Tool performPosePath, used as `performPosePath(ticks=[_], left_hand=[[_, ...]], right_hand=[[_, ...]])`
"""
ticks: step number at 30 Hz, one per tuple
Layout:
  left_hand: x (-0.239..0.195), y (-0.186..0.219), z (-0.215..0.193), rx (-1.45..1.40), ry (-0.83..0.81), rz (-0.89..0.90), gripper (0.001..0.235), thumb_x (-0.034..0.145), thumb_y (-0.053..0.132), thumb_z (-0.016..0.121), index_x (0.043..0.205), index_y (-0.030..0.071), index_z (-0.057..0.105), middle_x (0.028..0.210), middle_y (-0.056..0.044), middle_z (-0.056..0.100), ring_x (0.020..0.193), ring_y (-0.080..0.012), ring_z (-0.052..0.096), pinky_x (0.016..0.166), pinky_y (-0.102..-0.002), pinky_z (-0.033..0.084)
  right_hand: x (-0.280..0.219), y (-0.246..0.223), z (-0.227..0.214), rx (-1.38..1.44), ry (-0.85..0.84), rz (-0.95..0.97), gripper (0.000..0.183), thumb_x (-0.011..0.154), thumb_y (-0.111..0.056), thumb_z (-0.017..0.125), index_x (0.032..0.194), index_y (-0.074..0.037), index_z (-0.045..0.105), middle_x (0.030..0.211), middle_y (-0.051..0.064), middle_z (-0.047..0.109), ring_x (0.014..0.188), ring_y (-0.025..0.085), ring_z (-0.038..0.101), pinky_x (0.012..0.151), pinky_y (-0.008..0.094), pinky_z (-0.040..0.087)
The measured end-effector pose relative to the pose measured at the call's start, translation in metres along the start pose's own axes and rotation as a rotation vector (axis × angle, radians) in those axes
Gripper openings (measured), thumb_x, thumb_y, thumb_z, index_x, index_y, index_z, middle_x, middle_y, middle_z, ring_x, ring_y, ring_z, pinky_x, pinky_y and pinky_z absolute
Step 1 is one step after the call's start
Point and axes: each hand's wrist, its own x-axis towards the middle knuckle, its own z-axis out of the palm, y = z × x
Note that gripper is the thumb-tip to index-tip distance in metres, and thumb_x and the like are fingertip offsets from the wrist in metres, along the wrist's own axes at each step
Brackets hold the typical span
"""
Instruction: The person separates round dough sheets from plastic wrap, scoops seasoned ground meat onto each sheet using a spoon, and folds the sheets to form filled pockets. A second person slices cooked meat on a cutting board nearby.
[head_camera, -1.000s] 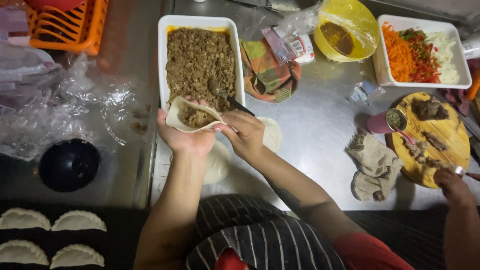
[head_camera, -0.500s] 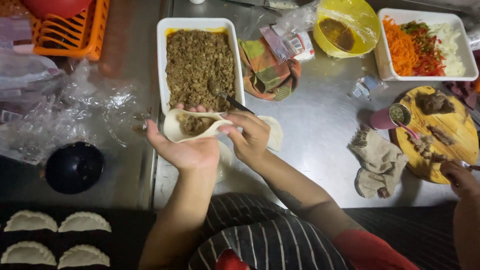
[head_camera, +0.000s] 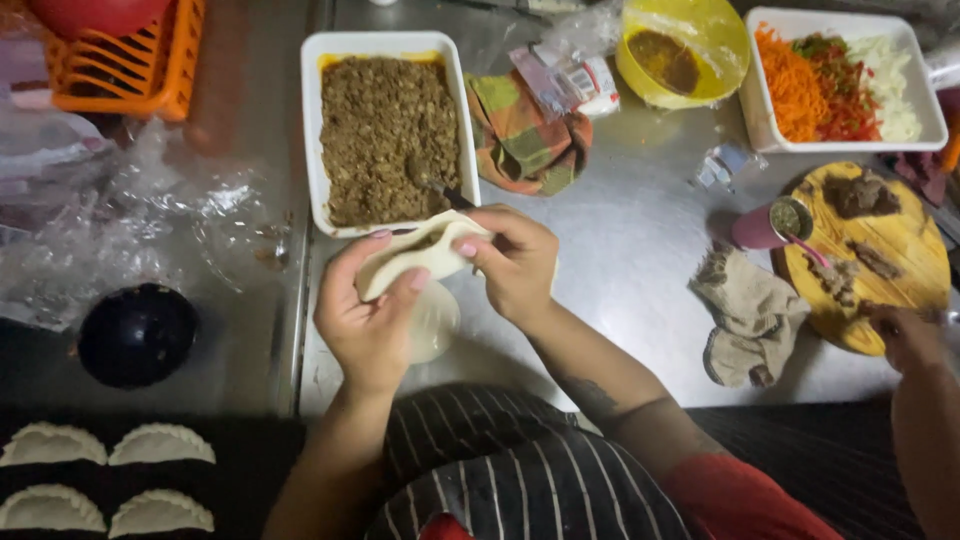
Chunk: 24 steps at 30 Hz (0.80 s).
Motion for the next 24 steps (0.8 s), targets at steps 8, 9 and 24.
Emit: performPosePath(ticks=[8,9,24], left_hand=[[0.001,0.025,-0.001,0.198,-0.064,-0.092,0.054,0.084,0.001,0.082,0.133,-0.005,0.059,0.111,-0.021,0.07,0.102,-0.0219,0.069,0.093,-0.037,0.059],[0.004,0.023,-0.004,0.199,-0.068,-0.093,0.054,0.084,0.001,0.082,0.133,-0.005,0.059,0.111,-0.021,0.07,0.102,-0.0219,0.069,0.093,-0.037,0.059],[-0.002,-0.003,-0.016,0.261,-0.153,-0.485,0.029,0.09,0.021,0.08,0.105,-0.003,0.076,0.084,-0.017,0.075,0.077,-0.0162,0.072,0.072,-0.037,0.066]], right_hand=[[0.008,-0.022,-0.005,0.098,-0.251,0.084,0.016,0.083,-0.003,0.085,0.092,0.003,0.074,0.083,0.015,0.07,0.078,0.019,0.067,0.077,0.034,0.057],[0.009,-0.025,-0.006,0.098,-0.247,0.084,0.016,0.083,-0.003,0.085,0.092,0.003,0.074,0.083,0.015,0.07,0.078,0.019,0.067,0.077,0.034,0.057],[0.002,-0.026,-0.018,0.093,-0.288,0.285,0.01,0.088,-0.007,0.08,0.095,-0.001,0.077,0.083,0.009,0.073,0.079,0.011,0.062,0.075,0.029,0.055]])
